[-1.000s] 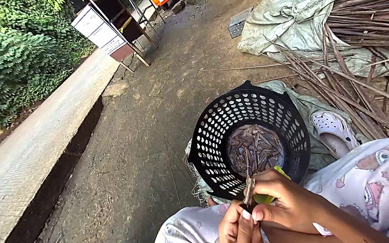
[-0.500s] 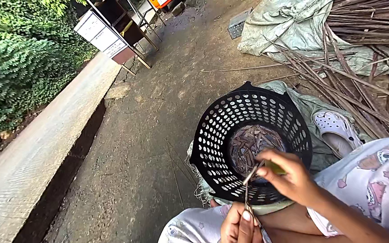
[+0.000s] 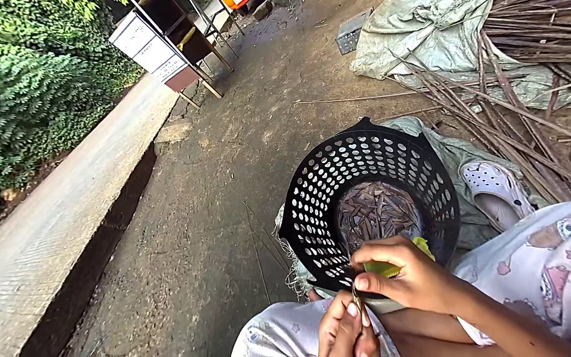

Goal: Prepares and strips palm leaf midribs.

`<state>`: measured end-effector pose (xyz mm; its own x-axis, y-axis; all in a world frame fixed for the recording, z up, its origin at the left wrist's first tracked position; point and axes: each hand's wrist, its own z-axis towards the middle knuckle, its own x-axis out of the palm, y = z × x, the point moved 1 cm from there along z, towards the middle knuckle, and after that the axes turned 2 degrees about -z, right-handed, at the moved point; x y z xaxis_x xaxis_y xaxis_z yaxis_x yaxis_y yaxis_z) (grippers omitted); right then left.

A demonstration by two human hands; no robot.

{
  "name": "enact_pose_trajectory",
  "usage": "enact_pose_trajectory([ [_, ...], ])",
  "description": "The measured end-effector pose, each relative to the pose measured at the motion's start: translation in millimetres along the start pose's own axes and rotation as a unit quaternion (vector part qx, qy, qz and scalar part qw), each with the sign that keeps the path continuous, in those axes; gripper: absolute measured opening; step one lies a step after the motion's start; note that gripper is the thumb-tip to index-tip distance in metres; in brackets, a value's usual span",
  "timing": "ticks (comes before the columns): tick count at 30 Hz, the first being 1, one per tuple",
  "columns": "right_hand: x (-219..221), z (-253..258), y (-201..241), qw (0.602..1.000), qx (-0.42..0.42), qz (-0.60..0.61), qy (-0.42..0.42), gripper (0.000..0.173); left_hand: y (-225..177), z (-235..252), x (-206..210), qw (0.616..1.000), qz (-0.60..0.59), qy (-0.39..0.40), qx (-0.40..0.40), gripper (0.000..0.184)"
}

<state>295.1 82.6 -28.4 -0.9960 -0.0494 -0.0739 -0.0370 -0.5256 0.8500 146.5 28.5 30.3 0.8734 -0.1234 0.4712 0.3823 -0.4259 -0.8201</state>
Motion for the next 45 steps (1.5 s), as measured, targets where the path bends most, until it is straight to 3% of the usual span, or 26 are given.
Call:
enact_pose_trajectory([
  [2,-4,5,-5,0.998,0.015,-0.007,-0.060,0.035,0,0,0,1.000,0.008,-0.006,0.001,0.039],
  [4,-13,8,-5,0.998,0.027,0.027,-0.052,0.036,0,-1,1,1.000,0.019,-0.015,0.001,0.040],
  [8,-11,1,5,0.978,0.049,0.152,0.135,0.041,2,3,5,0.999,0.031,-0.016,0.011,0.037],
  [10,-6,0,6,0.969,0.051,0.171,0.170,0.037,2,1,7,0.999,0.033,-0.018,0.022,0.036],
  [21,8,-6,1,0.998,0.056,0.014,0.027,0.041,0,7,7,0.993,0.079,-0.083,0.030,0.038],
  [26,-1,3,-10,0.991,0.094,-0.052,-0.079,0.030,-1,6,5,0.992,0.088,-0.090,0.014,0.039],
  [28,-6,5,-7,0.994,0.090,-0.013,-0.054,0.032,0,6,4,0.992,0.088,-0.093,0.009,0.039],
  [30,-8,4,-1,0.993,0.090,0.070,0.025,0.033,1,8,4,0.992,0.085,-0.090,0.008,0.038],
  [34,-7,2,1,0.947,0.178,0.198,0.181,0.035,2,7,4,0.993,0.087,-0.079,0.015,0.037],
  [39,-12,6,6,0.893,0.327,0.234,0.204,0.051,1,7,4,0.992,0.096,-0.082,0.015,0.036],
  [41,-16,6,4,0.853,0.358,0.299,0.233,0.046,3,8,5,0.992,0.101,-0.078,0.014,0.036],
  [43,-13,2,-3,0.786,0.360,0.421,0.274,0.037,5,9,7,0.992,0.105,-0.068,0.011,0.035],
  [45,-8,0,-7,0.740,0.349,0.509,0.266,0.024,7,9,8,0.992,0.106,-0.064,0.008,0.036],
])
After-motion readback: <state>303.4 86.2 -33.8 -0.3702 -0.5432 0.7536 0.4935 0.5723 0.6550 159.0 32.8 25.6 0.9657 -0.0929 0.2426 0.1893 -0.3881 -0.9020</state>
